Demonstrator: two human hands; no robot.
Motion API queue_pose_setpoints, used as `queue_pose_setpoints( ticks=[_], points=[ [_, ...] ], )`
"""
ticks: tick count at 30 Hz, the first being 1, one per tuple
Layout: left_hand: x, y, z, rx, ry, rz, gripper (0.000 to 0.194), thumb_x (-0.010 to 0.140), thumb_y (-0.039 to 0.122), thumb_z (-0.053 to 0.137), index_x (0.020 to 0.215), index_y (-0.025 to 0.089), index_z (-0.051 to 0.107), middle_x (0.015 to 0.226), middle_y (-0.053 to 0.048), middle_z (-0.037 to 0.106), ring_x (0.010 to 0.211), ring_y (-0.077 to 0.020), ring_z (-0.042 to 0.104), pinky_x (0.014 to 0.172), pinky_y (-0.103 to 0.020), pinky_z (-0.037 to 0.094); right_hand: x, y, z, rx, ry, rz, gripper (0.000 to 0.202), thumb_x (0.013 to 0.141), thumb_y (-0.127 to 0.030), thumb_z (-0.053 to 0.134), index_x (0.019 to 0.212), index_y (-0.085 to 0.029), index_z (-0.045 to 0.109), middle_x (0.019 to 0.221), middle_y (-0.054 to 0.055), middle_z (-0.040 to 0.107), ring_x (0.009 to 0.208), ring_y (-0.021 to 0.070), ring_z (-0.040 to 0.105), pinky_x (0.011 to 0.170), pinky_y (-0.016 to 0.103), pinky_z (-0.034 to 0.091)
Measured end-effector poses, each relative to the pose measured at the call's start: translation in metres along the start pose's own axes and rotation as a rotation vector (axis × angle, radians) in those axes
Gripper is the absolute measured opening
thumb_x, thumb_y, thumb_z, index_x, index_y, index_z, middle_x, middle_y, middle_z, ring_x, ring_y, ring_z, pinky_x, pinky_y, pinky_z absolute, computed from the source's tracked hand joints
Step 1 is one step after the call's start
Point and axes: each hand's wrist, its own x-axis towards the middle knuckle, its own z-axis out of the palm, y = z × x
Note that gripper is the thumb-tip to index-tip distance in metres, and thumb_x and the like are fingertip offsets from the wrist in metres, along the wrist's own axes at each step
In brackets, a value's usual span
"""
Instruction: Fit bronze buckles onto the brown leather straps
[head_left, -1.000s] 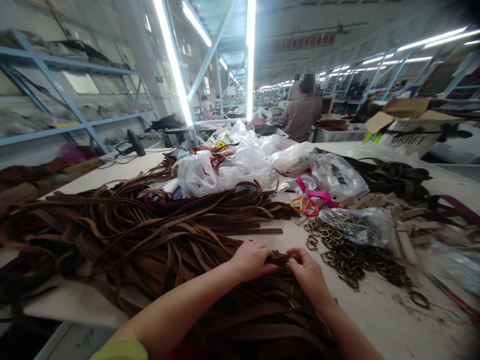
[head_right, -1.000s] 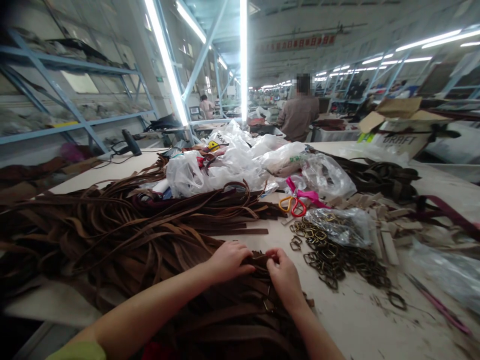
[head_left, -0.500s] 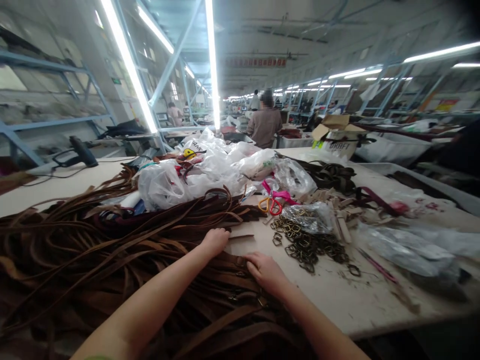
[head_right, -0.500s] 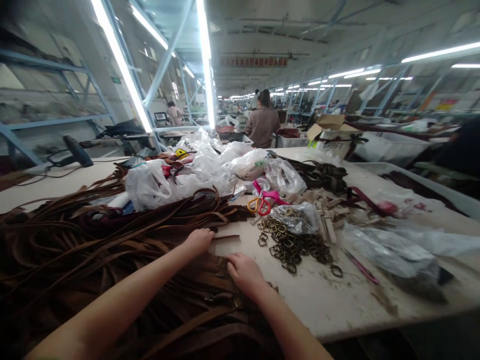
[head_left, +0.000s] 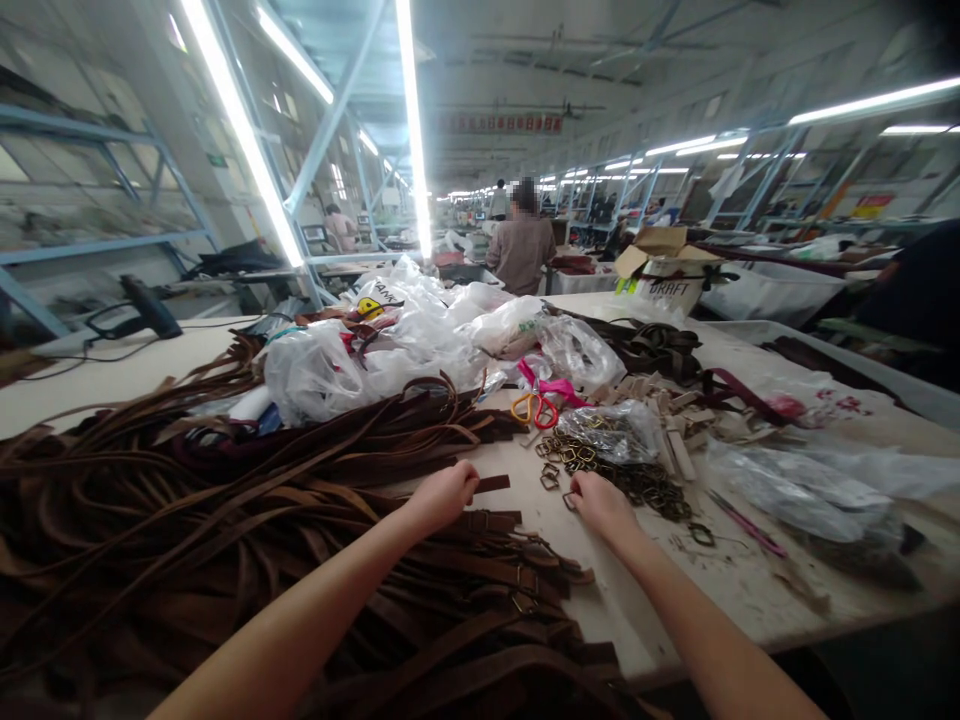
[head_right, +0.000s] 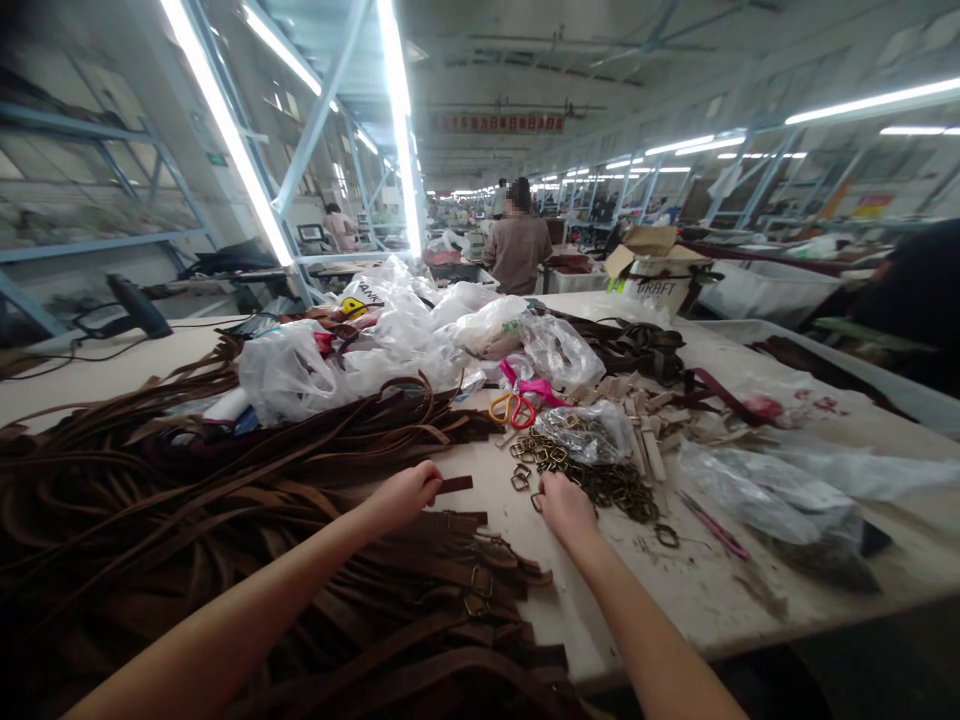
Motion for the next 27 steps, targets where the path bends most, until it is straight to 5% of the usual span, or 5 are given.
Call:
queue_pose_setpoints(
  ticks=[2, 7, 11, 24, 27],
  points=[
    [-0.006, 0.002, -0.006, -0.117, 0.020, 0.017, 0.028, 0.085, 0.035, 0.033, 0.085, 0.018, 0.056, 0.066, 0.000, 0.059, 0.062, -0.0137, 0.052, 0.056, -0.023, 0.035, -0.003, -0.008, -0.004, 0.195, -0.004, -0.006, 0.007, 0.074, -0.025, 0.052, 0.072, -0.018, 0.054, 0.073, 0.003, 0.058, 0.069, 0.0152, 0.053, 0.062, 0.026, 0.036],
    [-0.016, 0.001, -0.014, -0.423, 0.100, -0.010, 0.026, 0.080, 0.038, 0.040, 0.083, 0.017, 0.054, 0.060, 0.003, 0.052, 0.054, -0.0100, 0.044, 0.051, -0.021, 0.033, -0.014, -0.067, -0.017, 1.269, -0.252, 0.076, 0.026, 0.069, -0.040, 0.060, 0.076, -0.018, 0.050, 0.061, -0.004, 0.049, 0.054, 0.0092, 0.045, 0.051, 0.022, 0.035],
    [-0.022, 0.001, -0.021, -0.635, 0.157, -0.091, 0.024, 0.074, 0.039, 0.047, 0.079, 0.015, 0.051, 0.056, 0.005, 0.046, 0.049, -0.0077, 0.040, 0.048, -0.020, 0.032, -0.021, -0.117, -0.022, 1.695, -0.329, 0.201, 0.037, 0.059, -0.040, 0.072, 0.079, -0.019, 0.049, 0.061, -0.006, 0.049, 0.053, 0.0059, 0.046, 0.049, 0.017, 0.036],
    [-0.031, -0.008, -0.028, -0.850, -0.077, -0.127, 0.029, 0.069, 0.042, 0.054, 0.077, 0.014, 0.050, 0.051, 0.006, 0.043, 0.044, -0.0051, 0.035, 0.044, -0.019, 0.025, -0.024, -0.134, -0.014, 1.900, -0.502, 0.210, 0.031, 0.061, -0.032, 0.073, 0.081, -0.019, 0.052, 0.063, -0.006, 0.052, 0.050, 0.0042, 0.048, 0.044, 0.014, 0.038],
    [-0.031, -0.012, -0.031, -0.898, -0.037, -0.108, 0.031, 0.069, 0.044, 0.054, 0.076, 0.014, 0.049, 0.051, 0.006, 0.043, 0.044, -0.0050, 0.035, 0.045, -0.019, 0.027, -0.024, -0.138, -0.009, 1.880, -0.575, 0.205, 0.031, 0.062, -0.032, 0.073, 0.082, -0.019, 0.053, 0.063, -0.006, 0.051, 0.051, 0.0036, 0.047, 0.044, 0.013, 0.038]
  ],
)
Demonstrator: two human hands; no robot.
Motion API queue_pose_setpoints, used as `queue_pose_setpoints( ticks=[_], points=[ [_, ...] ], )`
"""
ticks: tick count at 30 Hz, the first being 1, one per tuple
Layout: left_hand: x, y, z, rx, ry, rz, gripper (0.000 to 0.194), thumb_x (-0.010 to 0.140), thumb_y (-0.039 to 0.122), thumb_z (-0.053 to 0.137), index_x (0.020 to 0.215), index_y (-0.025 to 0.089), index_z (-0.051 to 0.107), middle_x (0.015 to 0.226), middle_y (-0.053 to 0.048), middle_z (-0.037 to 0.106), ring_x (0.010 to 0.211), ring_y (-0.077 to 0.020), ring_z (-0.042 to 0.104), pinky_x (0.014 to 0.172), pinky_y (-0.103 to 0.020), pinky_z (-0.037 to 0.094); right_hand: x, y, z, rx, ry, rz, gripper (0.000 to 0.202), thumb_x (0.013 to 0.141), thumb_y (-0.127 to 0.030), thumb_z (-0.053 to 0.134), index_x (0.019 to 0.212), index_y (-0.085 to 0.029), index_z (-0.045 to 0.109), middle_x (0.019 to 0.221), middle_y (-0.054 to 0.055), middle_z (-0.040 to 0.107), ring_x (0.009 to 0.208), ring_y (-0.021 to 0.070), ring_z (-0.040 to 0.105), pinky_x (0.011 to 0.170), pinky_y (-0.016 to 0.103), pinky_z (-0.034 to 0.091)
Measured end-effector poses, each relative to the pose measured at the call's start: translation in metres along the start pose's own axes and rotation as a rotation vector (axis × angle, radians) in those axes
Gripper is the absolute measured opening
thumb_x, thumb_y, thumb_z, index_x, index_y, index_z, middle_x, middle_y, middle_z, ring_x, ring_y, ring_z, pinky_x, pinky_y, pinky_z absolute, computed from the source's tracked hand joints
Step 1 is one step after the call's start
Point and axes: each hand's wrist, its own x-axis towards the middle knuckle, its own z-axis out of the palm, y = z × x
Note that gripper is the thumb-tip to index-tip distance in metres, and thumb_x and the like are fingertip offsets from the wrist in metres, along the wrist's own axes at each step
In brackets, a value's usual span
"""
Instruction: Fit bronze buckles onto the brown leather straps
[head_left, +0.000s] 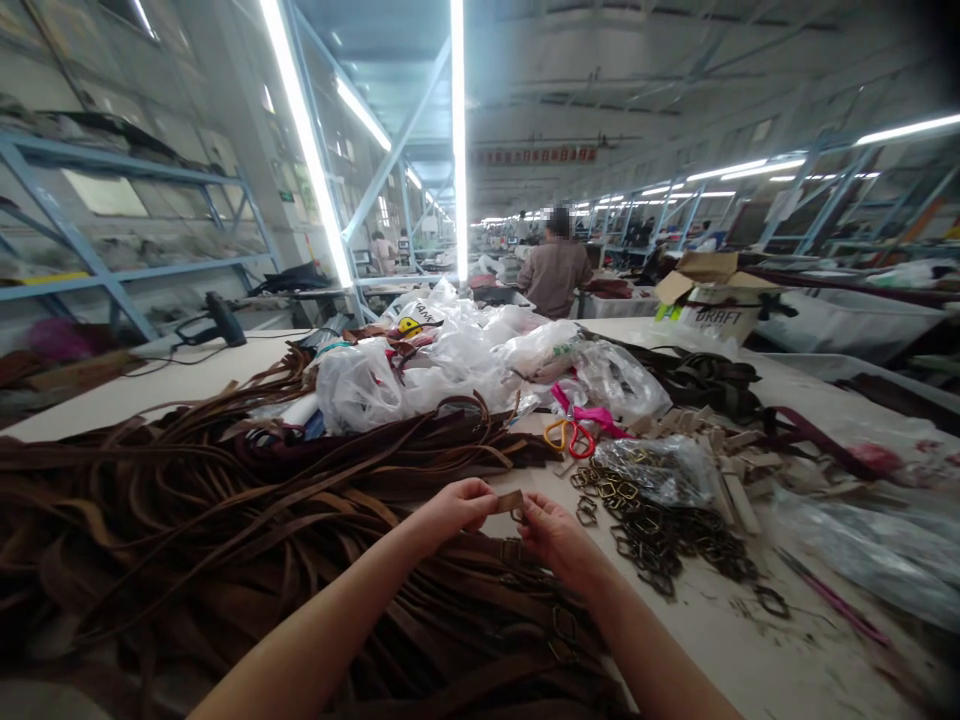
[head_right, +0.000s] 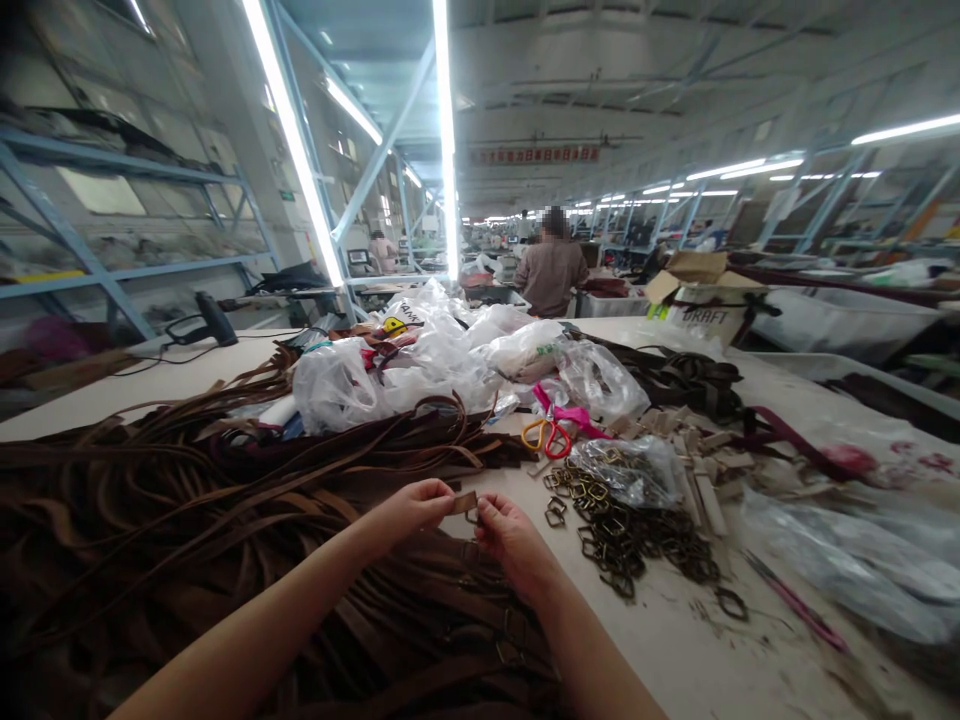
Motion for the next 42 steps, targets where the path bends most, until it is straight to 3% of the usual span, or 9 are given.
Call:
queue_pose_setpoints(
  ticks=[5, 11, 20, 26, 30, 33, 37, 39, 42],
  points=[
    [0.005, 0.000, -0.002, -0.010, 0.197, -0.019, 0.029, 0.067, 0.042, 0.052, 0.071, 0.014, 0.046, 0.046, 0.008, 0.038, 0.041, -0.0049, 0.031, 0.043, -0.019, 0.024, 0.004, -0.001, 0.002, 0.120, -0.010, -0.046, 0.031, 0.061, -0.030, 0.074, 0.081, -0.019, 0.052, 0.067, -0.006, 0.052, 0.051, 0.0030, 0.047, 0.043, 0.012, 0.038],
    [-0.003, 0.001, 0.000, -0.033, -0.002, -0.090, 0.030, 0.067, 0.043, 0.055, 0.076, 0.014, 0.050, 0.050, 0.007, 0.042, 0.043, -0.0044, 0.032, 0.043, -0.018, 0.024, 0.002, 0.000, 0.002, 0.032, 0.010, -0.006, 0.028, 0.066, -0.030, 0.071, 0.083, -0.019, 0.052, 0.063, -0.005, 0.052, 0.051, 0.0031, 0.048, 0.044, 0.012, 0.040],
    [-0.009, -0.005, -0.008, -0.126, -0.109, -0.029, 0.036, 0.073, 0.051, 0.053, 0.078, 0.015, 0.047, 0.054, 0.006, 0.043, 0.045, -0.0044, 0.032, 0.046, -0.018, 0.024, 0.009, 0.010, 0.003, 0.245, -0.082, 0.094, 0.026, 0.065, -0.026, 0.071, 0.082, -0.017, 0.054, 0.068, -0.004, 0.053, 0.051, 0.0017, 0.047, 0.042, 0.011, 0.037],
    [-0.007, -0.013, -0.001, 0.030, 0.025, 0.022, 0.038, 0.079, 0.051, 0.045, 0.089, 0.015, 0.047, 0.056, 0.005, 0.046, 0.048, -0.0067, 0.039, 0.047, -0.018, 0.030, 0.015, 0.023, 0.011, -0.087, -0.040, 0.007, 0.028, 0.063, -0.031, 0.070, 0.080, -0.018, 0.053, 0.056, -0.006, 0.049, 0.047, 0.0045, 0.042, 0.042, 0.015, 0.033],
    [-0.004, -0.019, 0.005, 0.337, 0.097, 0.243, 0.030, 0.079, 0.033, 0.051, 0.106, 0.021, 0.052, 0.075, 0.001, 0.058, 0.067, -0.0108, 0.051, 0.062, -0.021, 0.039, 0.022, 0.025, 0.014, -0.290, 0.031, -0.100, 0.028, 0.064, -0.033, 0.066, 0.081, -0.016, 0.052, 0.051, -0.007, 0.045, 0.045, 0.0059, 0.038, 0.041, 0.018, 0.028],
    [-0.002, -0.017, 0.005, 0.528, 0.172, 0.418, 0.018, 0.079, 0.025, 0.052, 0.094, 0.023, 0.062, 0.086, -0.001, 0.058, 0.081, -0.0133, 0.052, 0.074, -0.023, 0.039, 0.022, 0.023, 0.012, -0.240, 0.025, -0.026, 0.028, 0.058, -0.025, 0.067, 0.081, -0.016, 0.053, 0.058, -0.005, 0.049, 0.051, 0.0063, 0.043, 0.047, 0.019, 0.032],
    [-0.002, -0.011, 0.005, 0.605, 0.260, 0.529, 0.011, 0.077, 0.025, 0.056, 0.079, 0.019, 0.065, 0.088, -0.004, 0.055, 0.084, -0.0147, 0.051, 0.077, -0.024, 0.039, 0.019, 0.021, 0.008, -0.146, -0.031, 0.076, 0.030, 0.054, -0.017, 0.065, 0.082, -0.017, 0.054, 0.064, -0.005, 0.051, 0.057, 0.0067, 0.046, 0.053, 0.019, 0.036],
    [-0.002, -0.009, 0.008, 0.558, 0.215, 0.515, 0.011, 0.078, 0.025, 0.054, 0.076, 0.018, 0.063, 0.087, -0.004, 0.056, 0.083, -0.0141, 0.051, 0.076, -0.024, 0.039, 0.019, 0.020, 0.009, -0.200, -0.023, 0.052, 0.027, 0.054, -0.016, 0.063, 0.079, -0.017, 0.053, 0.063, -0.005, 0.052, 0.058, 0.0071, 0.047, 0.054, 0.020, 0.036],
    [-0.004, -0.009, 0.008, 0.419, 0.129, 0.346, 0.016, 0.080, 0.029, 0.048, 0.076, 0.016, 0.056, 0.074, 0.000, 0.056, 0.069, -0.0115, 0.050, 0.065, -0.021, 0.038, 0.024, 0.020, 0.014, -0.354, 0.013, 0.003, 0.021, 0.055, -0.019, 0.061, 0.073, -0.017, 0.051, 0.059, -0.005, 0.051, 0.054, 0.0077, 0.046, 0.051, 0.021, 0.035]
  ],
)
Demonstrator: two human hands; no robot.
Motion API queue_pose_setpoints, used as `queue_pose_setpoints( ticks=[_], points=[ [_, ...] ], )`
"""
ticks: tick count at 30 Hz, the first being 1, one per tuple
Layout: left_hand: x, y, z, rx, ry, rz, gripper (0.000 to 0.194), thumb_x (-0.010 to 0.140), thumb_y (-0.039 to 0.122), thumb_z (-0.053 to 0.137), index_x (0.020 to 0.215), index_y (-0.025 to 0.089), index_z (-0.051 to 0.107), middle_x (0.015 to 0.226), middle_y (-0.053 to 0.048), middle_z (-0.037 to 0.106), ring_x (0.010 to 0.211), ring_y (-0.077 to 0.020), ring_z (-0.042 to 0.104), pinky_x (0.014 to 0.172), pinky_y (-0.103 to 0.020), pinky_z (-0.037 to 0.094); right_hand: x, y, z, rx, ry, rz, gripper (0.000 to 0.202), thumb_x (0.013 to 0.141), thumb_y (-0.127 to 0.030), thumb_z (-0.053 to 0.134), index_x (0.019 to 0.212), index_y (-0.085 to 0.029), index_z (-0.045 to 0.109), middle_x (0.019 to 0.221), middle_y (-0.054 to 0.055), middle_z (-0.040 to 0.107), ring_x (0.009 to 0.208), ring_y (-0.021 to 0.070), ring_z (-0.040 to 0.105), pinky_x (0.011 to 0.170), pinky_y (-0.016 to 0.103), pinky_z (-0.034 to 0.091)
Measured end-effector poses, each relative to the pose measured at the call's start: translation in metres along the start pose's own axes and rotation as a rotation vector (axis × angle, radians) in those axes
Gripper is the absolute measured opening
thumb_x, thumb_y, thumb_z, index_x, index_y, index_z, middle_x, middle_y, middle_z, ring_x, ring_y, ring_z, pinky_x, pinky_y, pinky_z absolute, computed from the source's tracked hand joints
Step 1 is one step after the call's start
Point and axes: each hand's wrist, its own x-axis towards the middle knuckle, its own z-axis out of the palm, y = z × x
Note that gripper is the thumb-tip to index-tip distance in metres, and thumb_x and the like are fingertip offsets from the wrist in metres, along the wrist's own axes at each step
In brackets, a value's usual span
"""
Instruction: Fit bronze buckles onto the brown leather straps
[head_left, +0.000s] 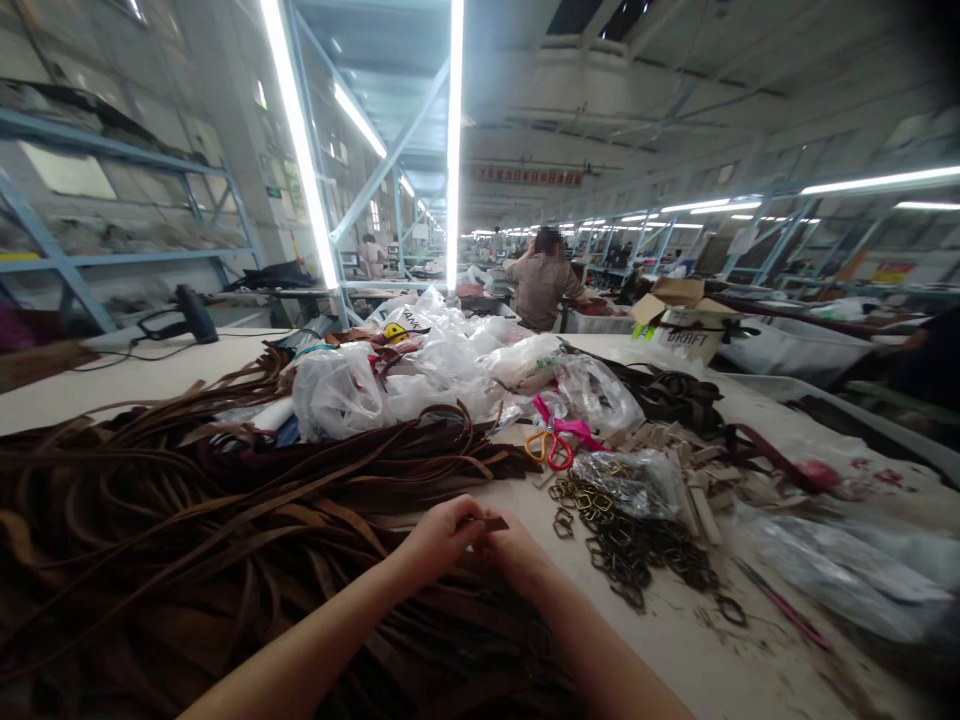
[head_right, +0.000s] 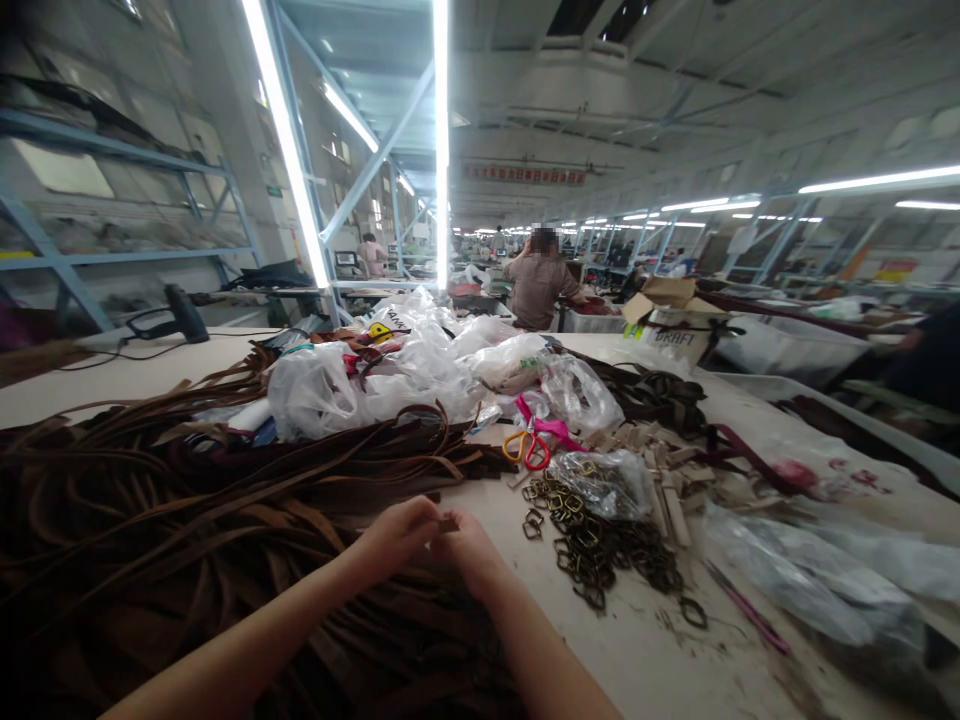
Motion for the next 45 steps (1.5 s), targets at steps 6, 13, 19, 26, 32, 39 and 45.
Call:
queue_pose_setpoints(
  ticks=[6, 13, 19, 26, 32, 39, 45],
  points=[
    [0.000, -0.012, -0.012, 0.205, 0.078, -0.161, 0.023, 0.081, 0.039, 0.044, 0.074, 0.018, 0.051, 0.066, 0.002, 0.054, 0.063, -0.0119, 0.048, 0.058, -0.022, 0.032, 0.015, -0.004, 0.008, -0.042, 0.047, 0.021, 0.028, 0.053, -0.026, 0.067, 0.072, -0.016, 0.050, 0.059, -0.004, 0.054, 0.053, 0.0089, 0.049, 0.054, 0.025, 0.041],
    [-0.003, -0.018, -0.015, 0.482, 0.200, -0.151, 0.008, 0.078, 0.025, 0.047, 0.075, 0.018, 0.051, 0.072, 0.000, 0.056, 0.066, -0.0126, 0.050, 0.060, -0.023, 0.033, 0.018, -0.002, 0.012, -0.017, 0.002, 0.072, 0.027, 0.055, -0.029, 0.069, 0.070, -0.014, 0.053, 0.061, -0.003, 0.054, 0.056, 0.0080, 0.052, 0.062, 0.025, 0.044],
    [-0.010, -0.017, -0.014, 0.684, 0.171, -0.139, 0.010, 0.080, 0.022, 0.043, 0.079, 0.018, 0.052, 0.080, -0.003, 0.056, 0.071, -0.0147, 0.053, 0.063, -0.023, 0.037, 0.022, 0.005, 0.013, -0.021, -0.008, 0.081, 0.018, 0.057, -0.022, 0.065, 0.069, -0.014, 0.055, 0.062, -0.002, 0.055, 0.060, 0.0088, 0.053, 0.066, 0.025, 0.046],
    [-0.009, -0.011, -0.013, 0.686, 0.097, -0.175, 0.011, 0.077, 0.021, 0.044, 0.076, 0.018, 0.054, 0.075, -0.003, 0.056, 0.069, -0.0162, 0.053, 0.062, -0.026, 0.037, 0.018, 0.009, 0.017, -0.099, 0.076, 0.002, 0.012, 0.058, -0.018, 0.061, 0.064, -0.017, 0.050, 0.055, -0.004, 0.053, 0.055, 0.0099, 0.052, 0.061, 0.026, 0.045],
    [-0.010, -0.015, -0.015, 0.258, 0.049, -0.122, 0.027, 0.072, 0.028, 0.057, 0.097, 0.018, 0.054, 0.083, -0.001, 0.056, 0.073, -0.0139, 0.053, 0.065, -0.023, 0.041, 0.001, 0.005, 0.012, -0.044, 0.037, -0.149, 0.028, 0.061, -0.035, 0.065, 0.079, -0.017, 0.053, 0.070, -0.002, 0.058, 0.061, 0.0104, 0.054, 0.063, 0.027, 0.046],
    [-0.013, -0.011, 0.007, 0.635, 0.051, 0.088, 0.022, 0.074, 0.032, 0.057, 0.091, 0.018, 0.060, 0.092, -0.007, 0.051, 0.085, -0.0193, 0.050, 0.076, -0.030, 0.041, -0.005, 0.016, -0.005, -0.371, 0.278, -0.343, 0.026, 0.066, -0.031, 0.059, 0.088, -0.019, 0.050, 0.062, -0.003, 0.054, 0.059, 0.0134, 0.050, 0.059, 0.028, 0.040],
    [-0.008, -0.042, -0.006, 0.690, -0.083, -0.066, 0.033, 0.078, 0.044, 0.050, 0.099, 0.022, 0.061, 0.098, -0.007, 0.057, 0.092, -0.0212, 0.052, 0.082, -0.031, 0.040, -0.018, 0.030, -0.059, -0.747, 0.347, -0.224, 0.022, 0.070, -0.030, 0.046, 0.088, -0.019, 0.052, 0.072, 0.002, 0.059, 0.067, 0.0185, 0.055, 0.064, 0.032, 0.042]
  ],
)
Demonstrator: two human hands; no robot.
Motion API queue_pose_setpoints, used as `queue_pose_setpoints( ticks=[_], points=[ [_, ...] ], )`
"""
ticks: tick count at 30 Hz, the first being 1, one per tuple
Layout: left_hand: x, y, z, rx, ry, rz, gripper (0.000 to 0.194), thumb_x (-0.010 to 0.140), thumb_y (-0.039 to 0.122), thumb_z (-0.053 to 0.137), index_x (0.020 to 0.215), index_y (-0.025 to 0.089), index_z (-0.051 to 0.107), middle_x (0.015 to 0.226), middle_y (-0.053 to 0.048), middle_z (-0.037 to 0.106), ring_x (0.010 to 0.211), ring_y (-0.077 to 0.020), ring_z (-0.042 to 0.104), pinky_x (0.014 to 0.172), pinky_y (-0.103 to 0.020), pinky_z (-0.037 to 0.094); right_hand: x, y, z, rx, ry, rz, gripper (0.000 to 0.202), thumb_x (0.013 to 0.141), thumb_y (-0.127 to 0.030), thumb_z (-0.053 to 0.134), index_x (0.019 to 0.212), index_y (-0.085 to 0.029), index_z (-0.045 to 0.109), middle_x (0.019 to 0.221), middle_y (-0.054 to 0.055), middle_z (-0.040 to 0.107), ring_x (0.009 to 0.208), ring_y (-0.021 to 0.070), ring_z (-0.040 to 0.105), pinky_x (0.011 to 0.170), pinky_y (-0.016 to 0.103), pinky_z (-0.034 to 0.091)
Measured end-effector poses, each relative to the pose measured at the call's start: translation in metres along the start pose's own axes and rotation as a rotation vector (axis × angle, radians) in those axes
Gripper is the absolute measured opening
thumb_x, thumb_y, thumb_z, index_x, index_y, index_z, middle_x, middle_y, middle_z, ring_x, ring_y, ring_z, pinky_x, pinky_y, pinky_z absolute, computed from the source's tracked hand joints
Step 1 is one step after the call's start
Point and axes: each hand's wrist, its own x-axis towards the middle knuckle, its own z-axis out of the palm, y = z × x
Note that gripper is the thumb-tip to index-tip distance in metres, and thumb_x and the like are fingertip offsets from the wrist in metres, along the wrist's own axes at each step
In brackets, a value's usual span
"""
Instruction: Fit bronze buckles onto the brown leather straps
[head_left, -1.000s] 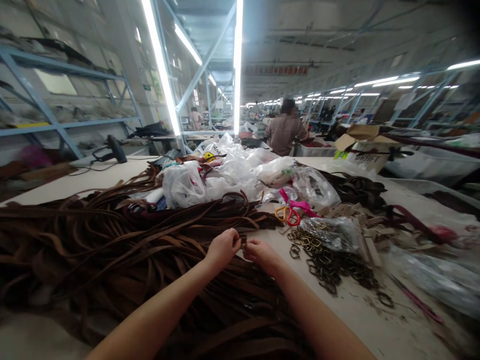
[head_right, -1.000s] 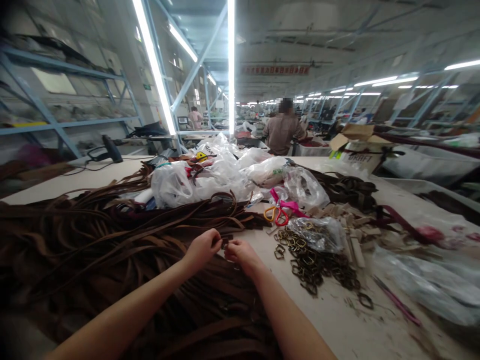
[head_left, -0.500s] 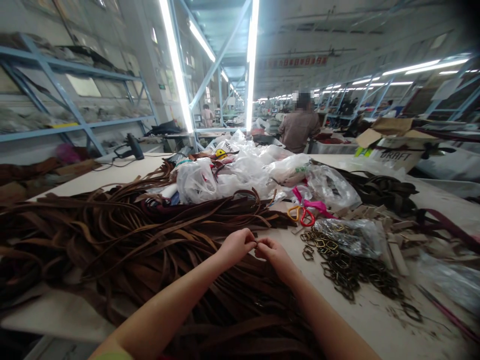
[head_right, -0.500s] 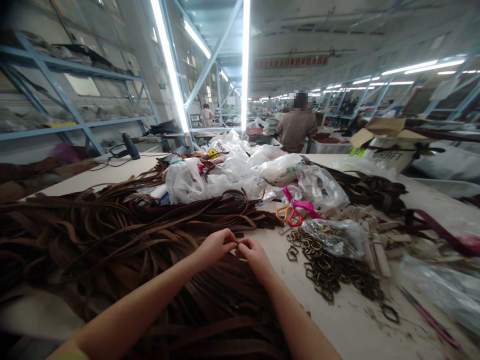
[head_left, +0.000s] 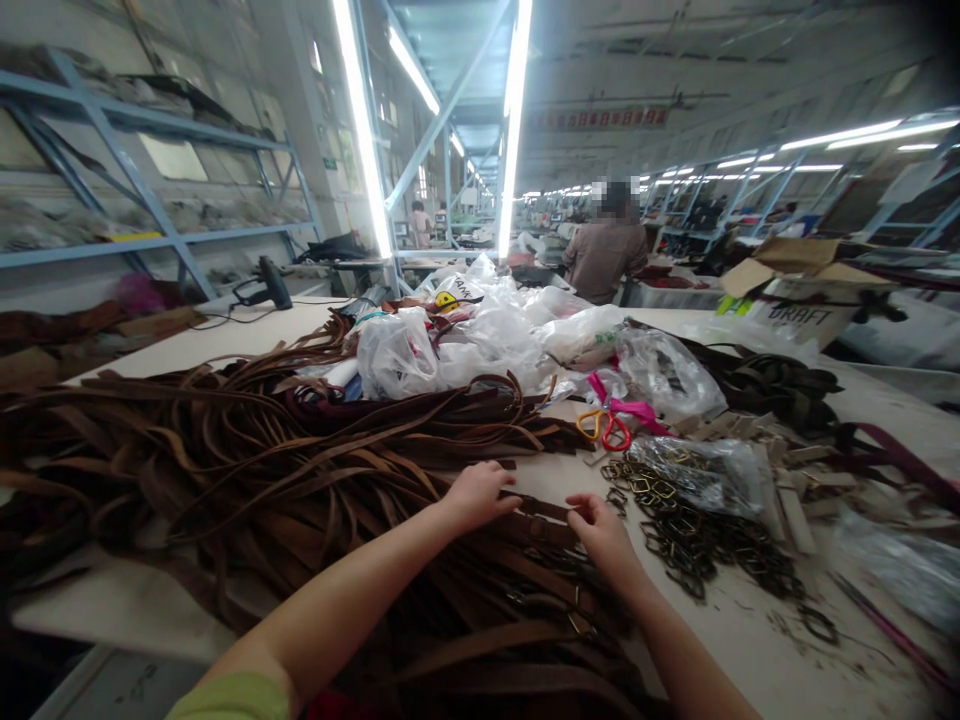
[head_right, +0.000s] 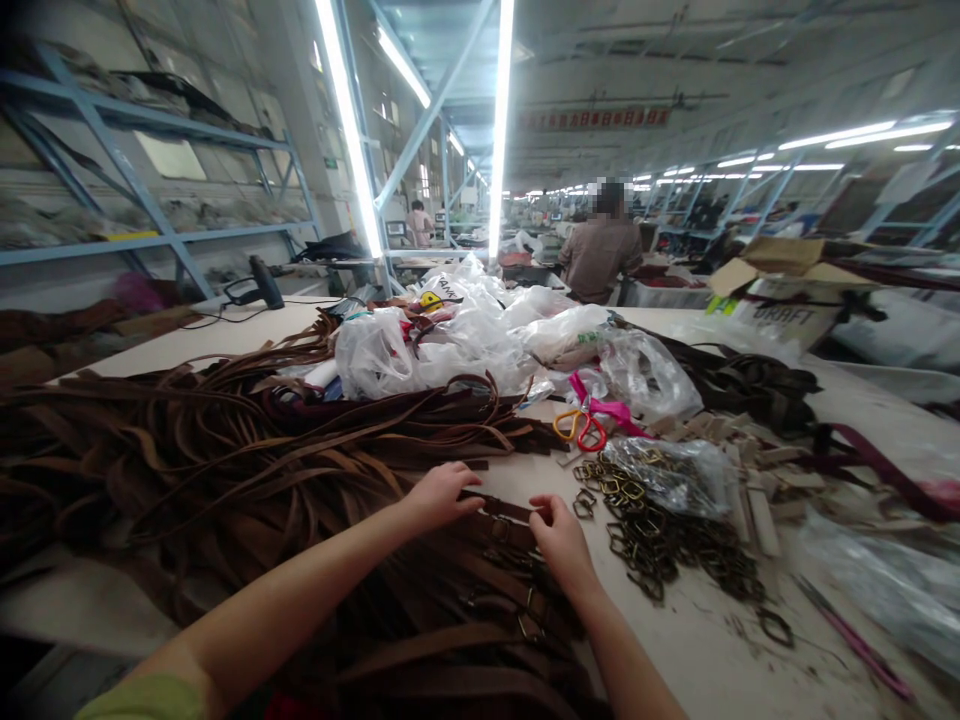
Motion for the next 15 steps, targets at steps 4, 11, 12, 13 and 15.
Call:
queue_pose_setpoints(
  ticks=[4, 11, 12, 13, 15],
  points=[
    [0.000, -0.038, 0.003, 0.062, -0.079, -0.170, 0.035, 0.085, 0.038, 0.036, 0.089, 0.017, 0.064, 0.090, -0.011, 0.062, 0.084, -0.0232, 0.057, 0.076, -0.033, 0.042, 0.009, -0.001, -0.007, -0.344, -0.029, -0.104, 0.031, 0.077, -0.032, 0.038, 0.096, -0.016, 0.057, 0.097, 0.012, 0.060, 0.088, 0.0240, 0.056, 0.078, 0.038, 0.040],
    [-0.007, -0.044, -0.001, 0.148, -0.232, -0.154, 0.024, 0.077, 0.036, 0.048, 0.074, 0.020, 0.065, 0.075, -0.007, 0.064, 0.071, -0.0197, 0.059, 0.063, -0.026, 0.042, 0.001, -0.041, 0.034, -0.387, -0.418, -0.426, 0.039, 0.083, -0.035, 0.037, 0.113, -0.018, 0.055, 0.113, 0.010, 0.059, 0.104, 0.0237, 0.052, 0.090, 0.036, 0.036],
    [-0.006, -0.044, -0.002, 0.164, -0.226, -0.155, 0.021, 0.076, 0.034, 0.050, 0.078, 0.020, 0.065, 0.079, -0.007, 0.064, 0.073, -0.0201, 0.059, 0.065, -0.027, 0.043, -0.004, -0.042, 0.038, -0.416, -0.427, -0.453, 0.038, 0.083, -0.034, 0.038, 0.112, -0.019, 0.056, 0.111, 0.010, 0.060, 0.102, 0.0236, 0.053, 0.089, 0.036, 0.037],
    [-0.005, -0.044, -0.004, 0.185, -0.206, -0.161, 0.019, 0.076, 0.031, 0.050, 0.083, 0.020, 0.065, 0.085, -0.008, 0.063, 0.078, -0.0212, 0.058, 0.067, -0.028, 0.043, -0.009, -0.042, 0.040, -0.443, -0.420, -0.477, 0.037, 0.083, -0.033, 0.038, 0.112, -0.019, 0.056, 0.109, 0.010, 0.060, 0.101, 0.0235, 0.053, 0.088, 0.036, 0.037],
    [0.002, -0.045, -0.004, 0.229, -0.154, -0.180, 0.022, 0.079, 0.021, 0.045, 0.091, 0.016, 0.062, 0.094, -0.013, 0.061, 0.088, -0.0244, 0.056, 0.074, -0.033, 0.041, -0.016, -0.042, 0.039, -0.482, -0.398, -0.496, 0.036, 0.083, -0.032, 0.038, 0.112, -0.019, 0.056, 0.107, 0.010, 0.061, 0.099, 0.0231, 0.053, 0.087, 0.035, 0.036]
  ],
)
